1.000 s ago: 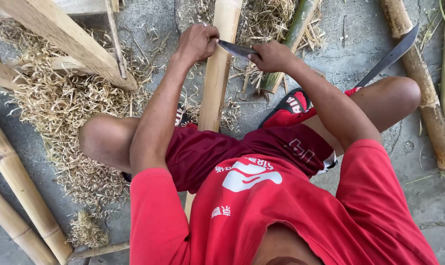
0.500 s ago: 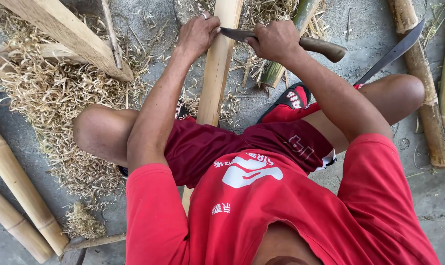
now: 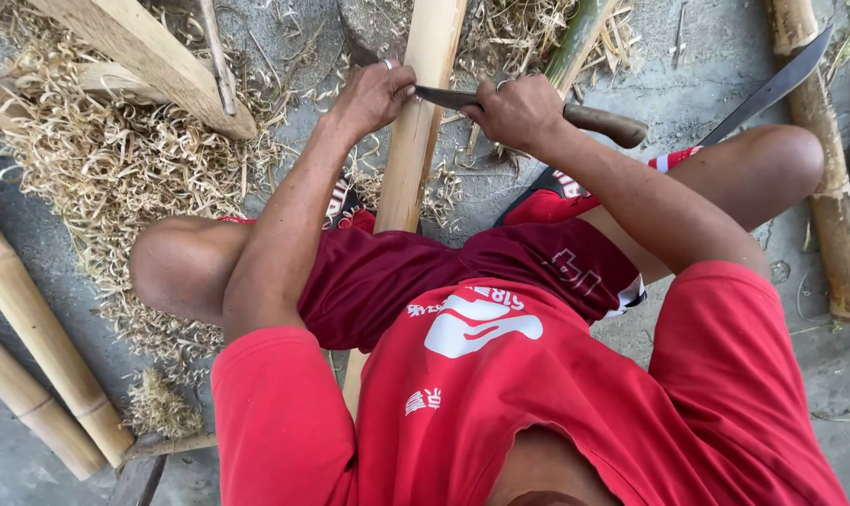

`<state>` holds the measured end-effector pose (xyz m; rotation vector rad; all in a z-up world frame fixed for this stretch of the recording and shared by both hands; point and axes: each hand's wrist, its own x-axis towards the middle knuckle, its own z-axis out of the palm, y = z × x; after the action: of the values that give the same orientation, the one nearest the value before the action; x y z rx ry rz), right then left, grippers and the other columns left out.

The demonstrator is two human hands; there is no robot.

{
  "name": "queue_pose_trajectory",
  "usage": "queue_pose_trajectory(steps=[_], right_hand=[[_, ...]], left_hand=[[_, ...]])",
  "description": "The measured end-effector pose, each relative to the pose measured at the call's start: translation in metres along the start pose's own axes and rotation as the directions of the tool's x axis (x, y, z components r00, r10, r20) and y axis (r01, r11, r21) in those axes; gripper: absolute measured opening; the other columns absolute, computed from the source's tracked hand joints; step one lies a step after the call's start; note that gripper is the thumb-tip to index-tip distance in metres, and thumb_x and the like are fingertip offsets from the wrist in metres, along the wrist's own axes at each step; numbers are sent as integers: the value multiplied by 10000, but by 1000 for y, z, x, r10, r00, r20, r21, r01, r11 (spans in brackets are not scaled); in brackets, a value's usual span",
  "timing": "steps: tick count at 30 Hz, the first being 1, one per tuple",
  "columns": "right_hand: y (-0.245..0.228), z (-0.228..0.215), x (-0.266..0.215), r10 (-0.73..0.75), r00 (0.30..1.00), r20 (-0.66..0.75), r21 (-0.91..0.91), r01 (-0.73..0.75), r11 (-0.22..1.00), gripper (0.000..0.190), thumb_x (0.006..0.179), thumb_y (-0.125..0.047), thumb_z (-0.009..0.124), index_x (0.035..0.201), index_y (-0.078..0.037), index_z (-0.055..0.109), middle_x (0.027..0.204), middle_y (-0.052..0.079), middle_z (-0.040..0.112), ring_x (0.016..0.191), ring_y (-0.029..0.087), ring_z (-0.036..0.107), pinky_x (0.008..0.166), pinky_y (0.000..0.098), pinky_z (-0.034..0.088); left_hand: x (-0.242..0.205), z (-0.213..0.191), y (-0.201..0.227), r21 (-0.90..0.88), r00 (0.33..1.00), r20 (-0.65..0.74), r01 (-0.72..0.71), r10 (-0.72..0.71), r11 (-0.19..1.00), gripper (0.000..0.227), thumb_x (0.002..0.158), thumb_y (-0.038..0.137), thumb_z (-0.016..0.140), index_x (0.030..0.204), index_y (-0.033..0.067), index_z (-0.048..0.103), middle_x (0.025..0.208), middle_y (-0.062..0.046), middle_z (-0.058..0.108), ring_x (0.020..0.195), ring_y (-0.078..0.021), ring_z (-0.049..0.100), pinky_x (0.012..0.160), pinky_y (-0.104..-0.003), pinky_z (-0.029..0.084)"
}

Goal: Shaving and carving bamboo stalks using a hand knife.

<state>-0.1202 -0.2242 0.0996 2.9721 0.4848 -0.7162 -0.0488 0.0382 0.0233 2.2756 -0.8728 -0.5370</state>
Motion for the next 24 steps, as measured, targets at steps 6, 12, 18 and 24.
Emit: queue_pose_trajectory(steps=[6,12,18,24], right_hand=[[-15,9,-16,-59,997,-57,-9,59,998,557,1080,-571,480,1062,-50,676,523,66,639,420,228,634,366,417,496],[-32,22,-33,-76,997,12,107,74,992,552,1083,-541,448,1052,-32,660,476,34,601,339,196,582,309,409,474],[-62,45,-64,-155,988,16,179,149,972,519,1058,-571,483,979,-96,676,509,36,570,380,223,563,367,431,473],[-45,73,-52,-200,974,-111,248,222,943,463,1034,-555,529,928,-128,676,517,51,565,416,219,560,405,417,488]], left_hand=[[-23,6,3,6,996,-52,-77,77,997,141,1050,204,632,995,75,652,874,-112,612,833,-324,636,731,-488,516],[-45,9,12,64,996,87,3,-9,998,144,1034,222,636,931,133,683,776,-64,621,753,-262,617,697,-447,513],[-76,-1,36,139,864,436,211,-251,968,131,913,150,653,967,214,754,676,-6,667,617,-198,601,585,-432,494],[-54,-8,31,159,831,495,200,-254,967,155,880,169,694,999,178,791,755,-48,683,625,-199,590,597,-392,477]])
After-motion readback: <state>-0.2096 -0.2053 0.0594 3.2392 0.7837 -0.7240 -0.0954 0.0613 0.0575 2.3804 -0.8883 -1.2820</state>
